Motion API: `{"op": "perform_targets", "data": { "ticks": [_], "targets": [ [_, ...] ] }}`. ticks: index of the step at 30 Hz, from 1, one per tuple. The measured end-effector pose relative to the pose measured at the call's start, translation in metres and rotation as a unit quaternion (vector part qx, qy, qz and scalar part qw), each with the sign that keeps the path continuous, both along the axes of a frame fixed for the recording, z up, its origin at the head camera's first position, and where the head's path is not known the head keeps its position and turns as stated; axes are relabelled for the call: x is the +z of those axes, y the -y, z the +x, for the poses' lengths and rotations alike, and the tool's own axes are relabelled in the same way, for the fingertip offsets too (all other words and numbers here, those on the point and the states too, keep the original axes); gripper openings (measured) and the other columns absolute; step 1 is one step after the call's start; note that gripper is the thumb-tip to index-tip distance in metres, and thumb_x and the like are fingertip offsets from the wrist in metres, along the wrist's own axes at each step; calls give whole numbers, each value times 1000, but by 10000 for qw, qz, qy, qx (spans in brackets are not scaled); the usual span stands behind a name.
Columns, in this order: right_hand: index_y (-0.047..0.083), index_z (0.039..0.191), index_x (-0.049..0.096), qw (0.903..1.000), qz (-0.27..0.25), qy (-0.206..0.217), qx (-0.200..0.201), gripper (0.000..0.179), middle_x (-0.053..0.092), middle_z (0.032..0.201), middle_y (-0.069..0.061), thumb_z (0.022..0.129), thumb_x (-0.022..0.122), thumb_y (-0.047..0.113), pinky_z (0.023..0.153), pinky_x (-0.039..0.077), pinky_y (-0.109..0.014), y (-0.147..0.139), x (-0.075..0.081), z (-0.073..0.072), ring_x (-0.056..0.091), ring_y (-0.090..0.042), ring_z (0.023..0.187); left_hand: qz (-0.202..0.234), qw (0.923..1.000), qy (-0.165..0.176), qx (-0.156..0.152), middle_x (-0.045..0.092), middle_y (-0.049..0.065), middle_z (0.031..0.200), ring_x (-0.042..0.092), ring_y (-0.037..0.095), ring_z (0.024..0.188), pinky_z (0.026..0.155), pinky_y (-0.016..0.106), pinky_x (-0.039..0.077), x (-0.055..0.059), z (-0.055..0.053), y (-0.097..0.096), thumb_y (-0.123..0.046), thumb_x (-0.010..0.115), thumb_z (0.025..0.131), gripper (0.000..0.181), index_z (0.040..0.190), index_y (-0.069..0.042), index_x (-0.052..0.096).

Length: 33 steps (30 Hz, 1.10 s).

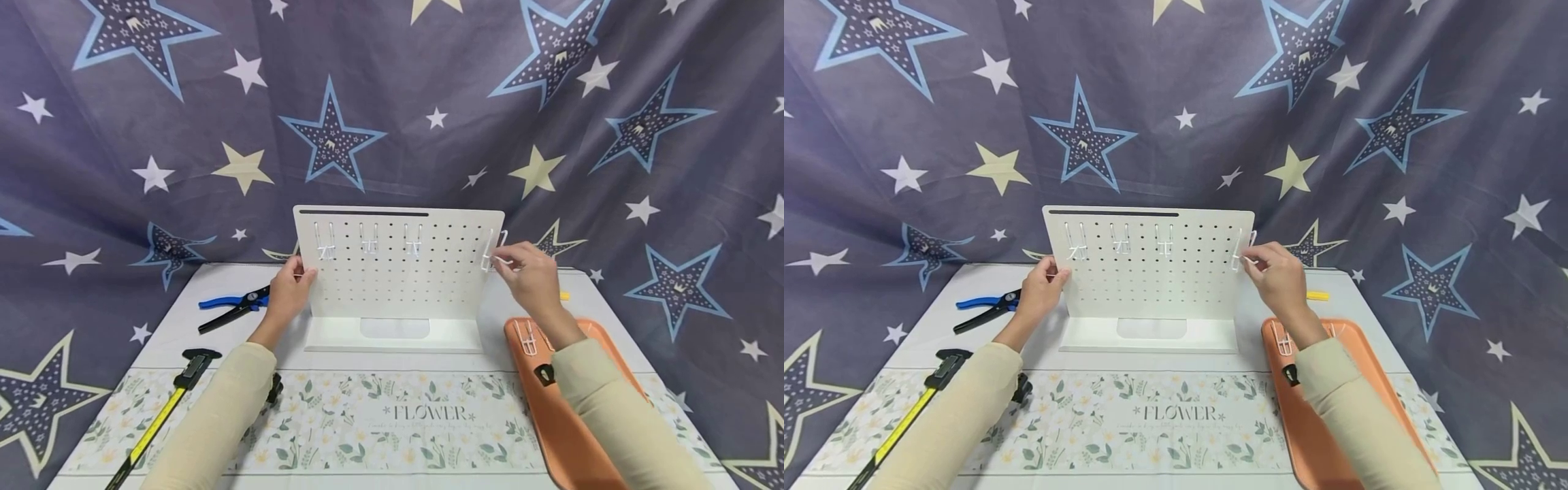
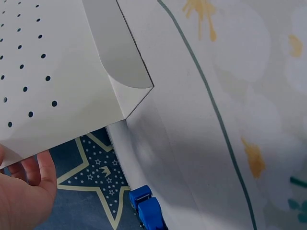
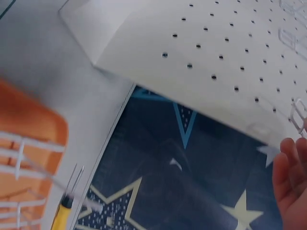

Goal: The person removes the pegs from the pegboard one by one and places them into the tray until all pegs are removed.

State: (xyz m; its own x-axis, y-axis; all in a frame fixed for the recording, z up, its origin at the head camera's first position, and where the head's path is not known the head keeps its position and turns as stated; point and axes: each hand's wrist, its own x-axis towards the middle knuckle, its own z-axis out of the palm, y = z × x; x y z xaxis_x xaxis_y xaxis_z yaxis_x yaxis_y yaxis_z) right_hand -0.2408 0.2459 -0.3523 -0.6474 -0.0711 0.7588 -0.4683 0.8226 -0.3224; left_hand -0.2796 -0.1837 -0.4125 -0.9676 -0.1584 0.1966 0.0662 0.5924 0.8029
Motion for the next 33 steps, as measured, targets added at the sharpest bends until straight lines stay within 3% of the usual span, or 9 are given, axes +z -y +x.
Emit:
{"op": "perform_targets", "data": {
  "ticks": [9,13,17,20,23,27,33],
  "targets": [
    [8,91,78,9992,169,182,-323,5,74,91,-12,86,79,7,64,54,-43,-50,3,12,73,-30,70,-3,10000,-29,28,67,19,116,63,34,105,90,47,52,-1,-2,1,-27,56,105,27,122,-6,57],
    [9,91,79,9974,290,394,-529,5,74,89,-13,86,78,9,66,50,-38,-73,5,20,70,-28,70,-30,10000,-73,25,67,18,116,63,33,105,89,45,51,-2,-3,1,-27,56,105,27,122,-7,57],
    [11,90,79,9951,421,613,-656,5,74,84,-12,85,78,10,66,44,-31,-95,6,26,62,-11,63,-36,9999,-102,35,67,18,115,63,33,104,89,44,51,-3,-3,0,-27,56,105,27,122,-7,57],
    [11,90,78,9922,517,853,-746,5,74,81,-12,85,78,12,67,42,-32,-113,4,29,52,4,63,-9,10000,-84,44,67,18,114,63,33,104,89,45,51,-3,-3,1,-27,56,104,27,122,-7,57],
    [11,90,78,9883,590,1076,-904,6,74,78,-12,85,77,13,67,39,-35,-132,0,32,45,11,63,-6,10000,-80,45,67,18,115,63,33,105,90,47,51,-4,-3,1,-27,56,104,28,123,-7,56],
    [10,90,77,9823,691,1342,-1106,7,74,75,-13,86,75,15,66,40,-39,-157,-10,35,49,5,59,-37,9999,-93,26,67,20,117,64,34,107,91,48,52,-4,-3,2,-27,55,105,29,125,-6,56],
    [9,89,76,9726,941,1762,-1193,6,75,74,-14,87,73,14,64,40,-41,-187,-29,41,65,-22,61,10,10000,2,6,66,19,118,64,34,107,92,48,52,-3,-2,1,-27,56,105,29,125,-7,56]
  ]
}}
